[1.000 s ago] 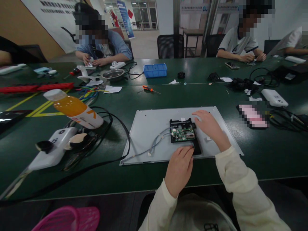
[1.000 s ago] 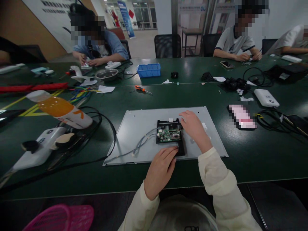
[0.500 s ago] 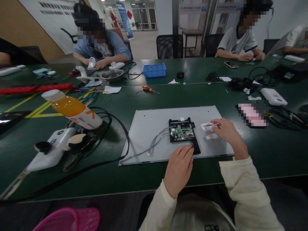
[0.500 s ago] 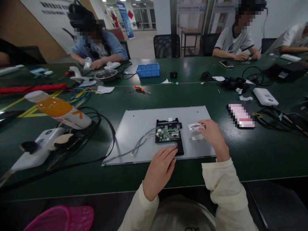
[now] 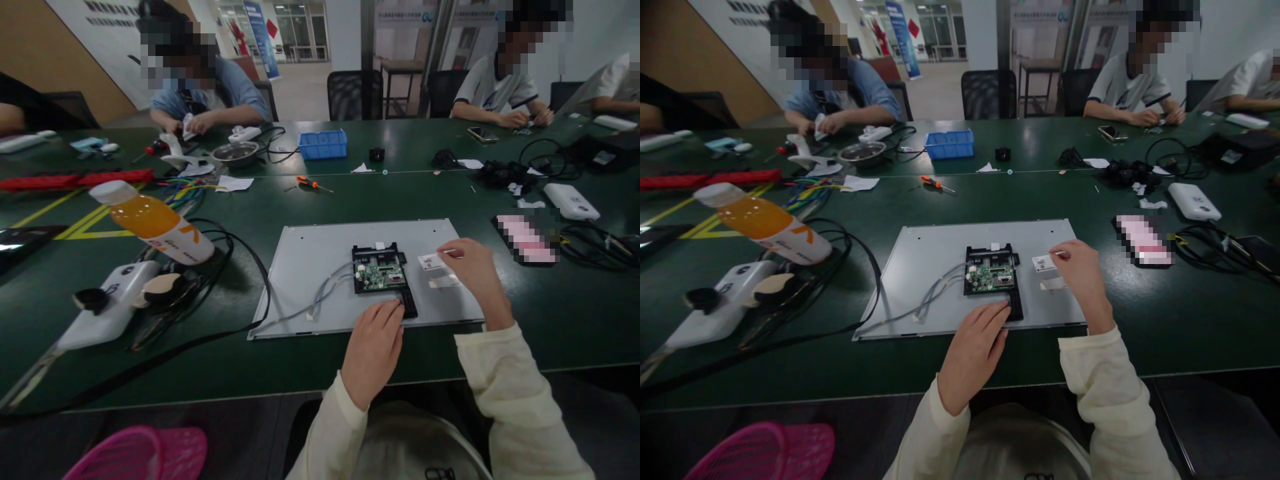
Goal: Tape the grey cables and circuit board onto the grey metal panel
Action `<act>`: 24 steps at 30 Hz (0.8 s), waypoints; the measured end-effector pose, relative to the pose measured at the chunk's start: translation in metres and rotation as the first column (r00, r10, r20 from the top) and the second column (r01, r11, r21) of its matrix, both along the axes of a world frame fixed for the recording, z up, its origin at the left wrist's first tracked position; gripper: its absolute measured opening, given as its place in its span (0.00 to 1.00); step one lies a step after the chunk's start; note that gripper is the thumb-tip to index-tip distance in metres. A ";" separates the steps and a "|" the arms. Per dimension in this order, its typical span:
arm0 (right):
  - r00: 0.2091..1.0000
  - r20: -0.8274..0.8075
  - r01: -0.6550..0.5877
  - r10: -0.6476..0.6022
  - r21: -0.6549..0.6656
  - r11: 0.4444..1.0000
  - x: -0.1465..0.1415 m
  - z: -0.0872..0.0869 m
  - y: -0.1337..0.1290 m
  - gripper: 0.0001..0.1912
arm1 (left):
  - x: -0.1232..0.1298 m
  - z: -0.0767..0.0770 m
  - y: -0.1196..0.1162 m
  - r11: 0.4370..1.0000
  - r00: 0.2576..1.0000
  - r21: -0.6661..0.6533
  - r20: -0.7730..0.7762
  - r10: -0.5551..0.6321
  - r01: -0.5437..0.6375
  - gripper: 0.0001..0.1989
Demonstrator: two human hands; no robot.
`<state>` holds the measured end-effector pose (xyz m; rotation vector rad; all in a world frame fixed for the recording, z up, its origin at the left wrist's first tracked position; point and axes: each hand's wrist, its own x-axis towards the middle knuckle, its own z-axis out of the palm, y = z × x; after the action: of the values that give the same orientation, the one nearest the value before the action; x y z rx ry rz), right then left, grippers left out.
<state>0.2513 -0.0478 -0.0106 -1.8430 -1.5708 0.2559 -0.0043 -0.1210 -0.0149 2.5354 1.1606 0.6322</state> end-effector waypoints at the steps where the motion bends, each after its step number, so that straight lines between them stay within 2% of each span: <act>1: 0.999 -0.049 -0.020 0.021 0.014 1.000 -0.004 0.002 0.001 0.09 | 0.000 0.000 0.000 1.000 1.000 0.001 -0.004 0.001 -0.001 0.18; 6: 0.930 -0.317 -0.175 0.186 0.063 0.982 -0.034 0.013 0.009 0.08 | 0.000 0.001 0.000 1.000 1.000 -0.004 -0.010 -0.006 0.006 0.18; 9: 0.883 -0.344 -0.308 0.319 0.086 0.947 -0.063 0.023 0.018 0.07 | 0.000 0.001 0.000 1.000 1.000 -0.009 -0.007 -0.004 0.004 0.18; 11: 0.879 -0.312 -0.357 0.361 0.072 0.931 -0.085 0.029 0.027 0.07 | 0.000 0.000 0.000 1.000 1.000 -0.005 0.002 -0.003 0.003 0.18; 15: 0.893 -0.146 -0.432 0.426 -0.013 0.902 -0.126 0.038 0.042 0.10 | 0.000 -0.001 0.000 1.000 1.000 -0.003 0.019 -0.010 0.010 0.19; 19: 0.863 -0.104 -0.503 0.495 -0.066 0.862 -0.149 0.040 0.040 0.10 | -0.001 0.000 -0.001 1.000 0.999 -0.008 0.038 -0.003 0.003 0.19; 21: 0.854 -0.091 -0.519 0.512 -0.084 0.851 -0.154 0.038 0.035 0.10 | -0.002 0.000 -0.002 0.999 0.996 -0.004 0.079 0.049 -0.049 0.16; 24: 0.852 -0.021 -0.521 0.523 -0.131 0.843 -0.157 0.033 0.027 0.09 | -0.005 0.001 -0.003 0.978 0.957 0.040 0.219 0.191 -0.204 0.13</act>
<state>0.0944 -0.0206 0.0223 -1.4693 -2.0934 0.6058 -0.0091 -0.1236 -0.0144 2.3453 1.3433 0.9790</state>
